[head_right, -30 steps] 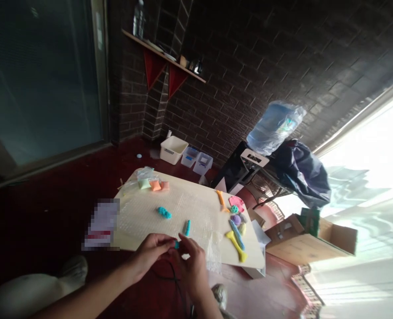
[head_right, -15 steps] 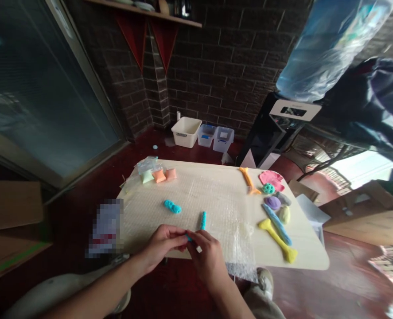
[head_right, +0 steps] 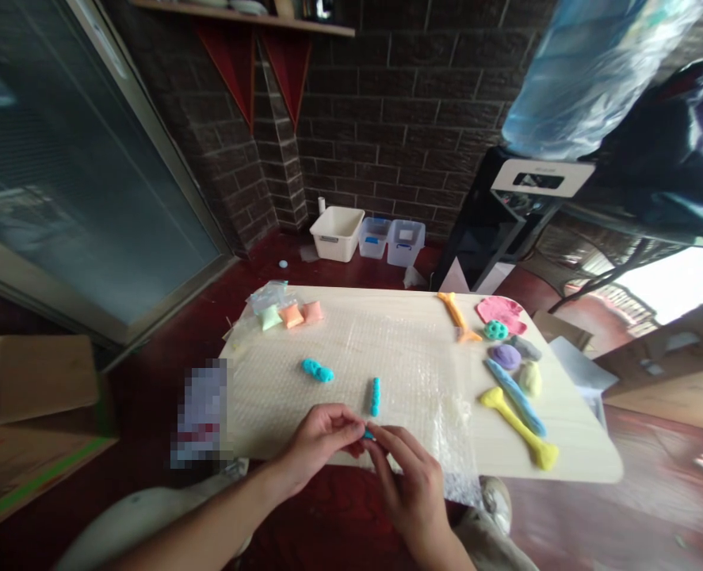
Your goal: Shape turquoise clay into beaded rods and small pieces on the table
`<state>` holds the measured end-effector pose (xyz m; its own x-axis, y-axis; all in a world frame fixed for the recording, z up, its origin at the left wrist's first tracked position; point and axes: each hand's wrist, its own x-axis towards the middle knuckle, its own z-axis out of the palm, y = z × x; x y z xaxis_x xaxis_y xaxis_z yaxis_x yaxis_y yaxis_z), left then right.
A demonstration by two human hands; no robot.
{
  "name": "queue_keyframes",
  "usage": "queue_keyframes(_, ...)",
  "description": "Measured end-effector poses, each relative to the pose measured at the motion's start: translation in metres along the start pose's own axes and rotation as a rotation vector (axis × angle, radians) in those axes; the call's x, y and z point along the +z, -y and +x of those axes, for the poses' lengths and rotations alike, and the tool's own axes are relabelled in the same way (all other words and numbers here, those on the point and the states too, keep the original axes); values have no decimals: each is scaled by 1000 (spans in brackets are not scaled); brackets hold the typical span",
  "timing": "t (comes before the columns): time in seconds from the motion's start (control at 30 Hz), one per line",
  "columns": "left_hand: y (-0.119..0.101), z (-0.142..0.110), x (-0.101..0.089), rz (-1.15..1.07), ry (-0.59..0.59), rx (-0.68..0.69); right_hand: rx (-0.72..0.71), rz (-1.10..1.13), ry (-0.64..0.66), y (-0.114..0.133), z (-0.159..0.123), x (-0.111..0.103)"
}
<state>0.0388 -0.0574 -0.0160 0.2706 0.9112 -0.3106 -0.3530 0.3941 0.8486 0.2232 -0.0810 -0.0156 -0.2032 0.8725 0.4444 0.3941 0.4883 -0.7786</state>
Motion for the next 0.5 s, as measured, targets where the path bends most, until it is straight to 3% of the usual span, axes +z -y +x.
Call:
queue_keyframes(0.13, -6, -1, 0, 6, 50, 84, 260, 232, -50, 5, 4, 6)
queue_keyframes(0.23, -9, 0, -3, 31, 21, 138, 420, 399, -71, 5, 10, 12)
queue_keyframes(0.33, -9, 5, -6, 63, -20, 172, 430, 424, -49, 2, 14, 15)
queue_keyframes(0.5, -10, 10, -8, 51, -46, 174, 306, 361, 26, 3, 18, 11)
